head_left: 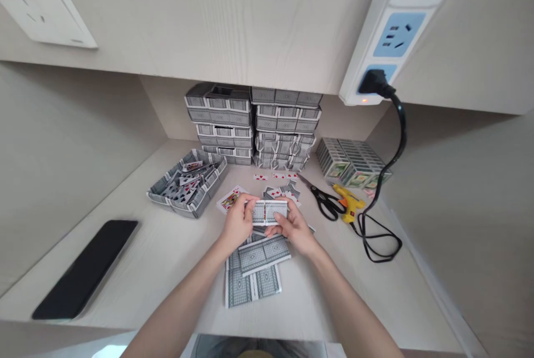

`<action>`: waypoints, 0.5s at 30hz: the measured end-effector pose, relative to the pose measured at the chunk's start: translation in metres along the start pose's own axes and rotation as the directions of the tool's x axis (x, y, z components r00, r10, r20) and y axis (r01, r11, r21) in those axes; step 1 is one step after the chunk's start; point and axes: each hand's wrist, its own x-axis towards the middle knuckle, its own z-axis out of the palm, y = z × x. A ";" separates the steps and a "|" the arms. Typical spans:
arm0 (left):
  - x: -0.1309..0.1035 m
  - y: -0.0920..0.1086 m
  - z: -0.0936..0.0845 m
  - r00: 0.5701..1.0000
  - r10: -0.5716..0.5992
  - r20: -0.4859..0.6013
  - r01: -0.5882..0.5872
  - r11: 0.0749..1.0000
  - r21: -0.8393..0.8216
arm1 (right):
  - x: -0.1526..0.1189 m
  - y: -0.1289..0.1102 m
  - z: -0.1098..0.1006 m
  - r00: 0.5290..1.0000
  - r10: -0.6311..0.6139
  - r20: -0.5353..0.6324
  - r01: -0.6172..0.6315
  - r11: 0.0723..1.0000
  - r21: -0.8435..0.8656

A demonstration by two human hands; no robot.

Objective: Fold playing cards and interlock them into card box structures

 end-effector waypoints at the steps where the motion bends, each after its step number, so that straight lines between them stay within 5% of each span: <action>1: -0.001 0.000 0.001 1.000 -0.001 0.005 0.001 1.000 0.008 | -0.001 0.000 0.001 1.000 0.001 0.001 -0.001 1.000 -0.006; 7: -0.001 -0.002 0.002 1.000 0.007 0.030 -0.009 0.999 0.044 | -0.002 0.000 0.006 1.000 0.005 -0.018 -0.006 0.998 -0.060; 15: -0.009 0.008 0.005 0.993 0.004 0.118 -0.003 1.000 -0.010 | 0.000 0.004 0.005 0.976 -0.017 -0.219 -0.014 0.990 -0.139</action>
